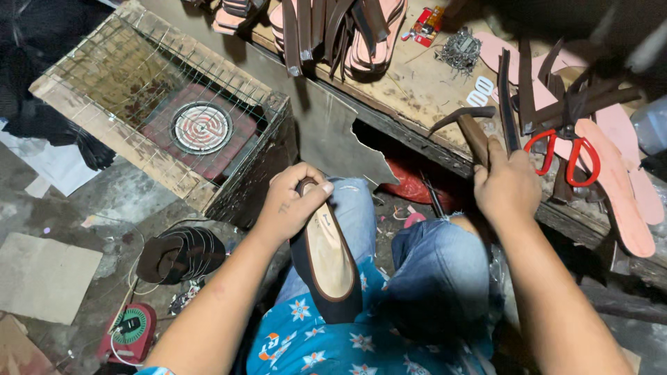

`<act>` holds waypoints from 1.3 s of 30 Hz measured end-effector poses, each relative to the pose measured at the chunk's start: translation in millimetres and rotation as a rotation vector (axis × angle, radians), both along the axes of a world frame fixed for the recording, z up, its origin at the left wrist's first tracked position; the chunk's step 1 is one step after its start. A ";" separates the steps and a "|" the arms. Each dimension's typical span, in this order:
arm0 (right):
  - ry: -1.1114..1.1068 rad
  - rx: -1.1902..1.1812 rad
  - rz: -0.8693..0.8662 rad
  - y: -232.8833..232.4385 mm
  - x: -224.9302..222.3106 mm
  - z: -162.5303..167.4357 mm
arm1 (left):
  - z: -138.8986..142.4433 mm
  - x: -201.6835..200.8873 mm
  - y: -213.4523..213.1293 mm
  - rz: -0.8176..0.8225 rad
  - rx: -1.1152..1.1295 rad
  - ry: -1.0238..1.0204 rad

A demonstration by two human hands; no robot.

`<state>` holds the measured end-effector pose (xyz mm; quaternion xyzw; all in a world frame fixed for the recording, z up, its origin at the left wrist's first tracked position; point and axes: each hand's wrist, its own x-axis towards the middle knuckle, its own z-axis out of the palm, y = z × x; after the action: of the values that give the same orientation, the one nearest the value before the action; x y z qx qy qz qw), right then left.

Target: The person sits on the floor holding a shoe upper mounted on a wooden last. They pull and press the upper material over the last, use pincers to grip and tuck the edges, and hammer the sole edge and toe area to set the material in place, then flex and check the shoe before setting it down.

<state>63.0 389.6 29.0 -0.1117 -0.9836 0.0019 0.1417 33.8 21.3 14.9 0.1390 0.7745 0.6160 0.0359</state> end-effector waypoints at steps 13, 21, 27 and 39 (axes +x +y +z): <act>-0.552 -2.194 0.499 -137.8 66.9 -41.6 | 56.1 29.6 7.6 -0.253 0.124 0.390; -0.047 -2.371 0.275 -129.8 86.6 -44.6 | 9.6 111.0 19.7 -0.304 0.476 -0.337; 0.311 -2.310 0.115 -135.5 81.3 -33.8 | 3.6 137.5 26.2 -0.127 0.105 -0.264; -0.076 -1.562 0.371 -130.3 95.0 -2.9 | -6.0 105.7 -29.7 -0.040 0.780 -0.479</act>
<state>158.1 259.3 26.1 -0.0133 -0.7048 0.7092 -0.0136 139.4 -8.4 9.0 0.0104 0.4518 0.8755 0.1709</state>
